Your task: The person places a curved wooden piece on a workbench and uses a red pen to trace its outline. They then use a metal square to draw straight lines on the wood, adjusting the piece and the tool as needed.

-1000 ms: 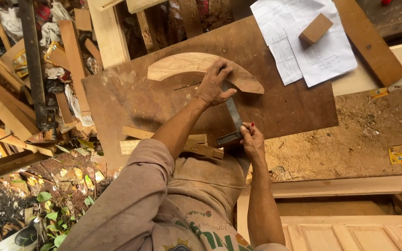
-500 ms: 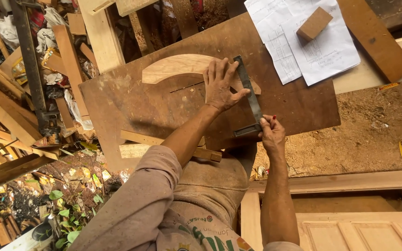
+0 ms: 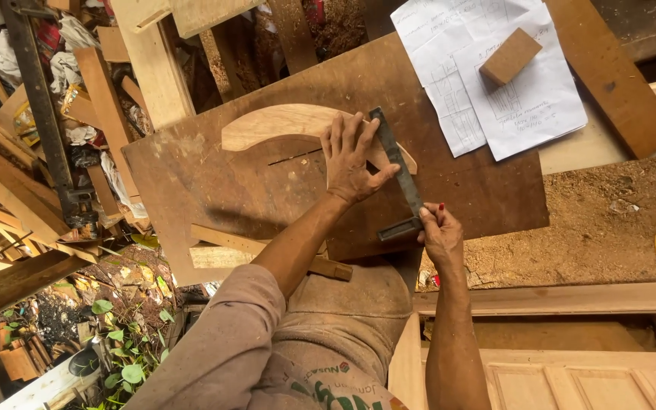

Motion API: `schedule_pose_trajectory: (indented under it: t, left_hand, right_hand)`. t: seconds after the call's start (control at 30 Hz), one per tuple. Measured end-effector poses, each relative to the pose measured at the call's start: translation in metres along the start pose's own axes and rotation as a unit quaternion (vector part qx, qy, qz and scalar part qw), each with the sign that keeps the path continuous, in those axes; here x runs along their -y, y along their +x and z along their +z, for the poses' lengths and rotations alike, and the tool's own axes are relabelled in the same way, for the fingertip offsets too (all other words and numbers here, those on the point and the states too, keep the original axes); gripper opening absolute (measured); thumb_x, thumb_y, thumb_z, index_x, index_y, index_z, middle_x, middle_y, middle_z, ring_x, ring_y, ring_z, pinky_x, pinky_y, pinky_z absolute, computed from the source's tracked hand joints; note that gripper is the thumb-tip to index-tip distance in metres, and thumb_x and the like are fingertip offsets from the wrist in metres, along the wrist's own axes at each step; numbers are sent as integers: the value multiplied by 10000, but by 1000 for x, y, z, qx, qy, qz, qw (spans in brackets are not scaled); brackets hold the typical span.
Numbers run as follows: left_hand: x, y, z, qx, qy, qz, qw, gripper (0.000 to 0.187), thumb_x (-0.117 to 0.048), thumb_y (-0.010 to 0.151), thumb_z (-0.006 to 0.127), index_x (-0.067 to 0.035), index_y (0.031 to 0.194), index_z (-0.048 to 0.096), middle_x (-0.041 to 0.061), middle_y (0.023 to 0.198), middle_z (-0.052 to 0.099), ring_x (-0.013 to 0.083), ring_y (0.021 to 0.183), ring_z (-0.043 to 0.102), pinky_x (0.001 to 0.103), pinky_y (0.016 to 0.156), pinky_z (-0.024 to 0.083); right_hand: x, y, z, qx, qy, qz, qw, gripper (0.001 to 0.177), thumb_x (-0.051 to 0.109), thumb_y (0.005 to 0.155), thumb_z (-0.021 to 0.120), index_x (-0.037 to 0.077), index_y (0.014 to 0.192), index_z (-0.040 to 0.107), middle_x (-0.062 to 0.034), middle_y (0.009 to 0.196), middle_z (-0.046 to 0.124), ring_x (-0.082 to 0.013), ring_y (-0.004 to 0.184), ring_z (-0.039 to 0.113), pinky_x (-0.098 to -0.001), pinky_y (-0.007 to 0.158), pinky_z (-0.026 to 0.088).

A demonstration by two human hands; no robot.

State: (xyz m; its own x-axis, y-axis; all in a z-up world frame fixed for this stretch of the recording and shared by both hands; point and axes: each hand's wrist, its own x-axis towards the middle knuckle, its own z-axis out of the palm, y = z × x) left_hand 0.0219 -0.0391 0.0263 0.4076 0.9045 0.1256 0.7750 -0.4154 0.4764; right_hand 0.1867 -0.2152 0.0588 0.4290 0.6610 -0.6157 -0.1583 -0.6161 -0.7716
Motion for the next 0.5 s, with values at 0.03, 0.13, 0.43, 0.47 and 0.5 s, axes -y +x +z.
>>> schedule_pose_trajectory:
  t: [0.03,0.13,0.43,0.47,0.5]
  left_hand:
    - [-2,1,-1,2,0,-1,1000,1001,-820,751,698,-291,1557,427,107,1562,390,471,1500,232,633,1187,126]
    - [-2,3,-3,4,-13,-2,1000,985,-795,770,698,-272,1559,427,113,1575,377,465,1508,219,633,1198,111]
    - [-3,5,-3,20,-22,-8,1000,984,-804,787,647,-271,1576,399,106,1610,320,472,1532,160,657,1188,90]
    - [-3,5,-2,22,-18,-12,1000,982,-813,775,647,-278,1565,414,103,1604,324,474,1530,161,657,1189,88]
    - [-2,5,-1,24,-14,-15,1000,980,-822,764,647,-286,1555,429,101,1597,329,475,1529,161,657,1191,87]
  right_hand:
    - [2,0,0,0,0,3,1000,245,216,1002,683,23,1143,739,-115,569,589,-149,468,591,-250,473,478]
    - [3,2,1,-7,-6,6,1000,253,213,995,680,15,1141,738,-110,534,562,-158,458,573,-255,464,448]
    - [7,4,-7,-7,-59,45,997,244,293,976,670,127,1113,785,-113,463,536,-201,483,567,-319,501,463]
    - [7,5,-9,-5,-72,51,996,239,305,971,677,150,1113,790,-115,461,548,-210,490,579,-329,513,478]
    - [7,6,-10,-2,-85,57,995,235,317,966,684,172,1114,796,-117,459,559,-218,497,591,-340,524,493]
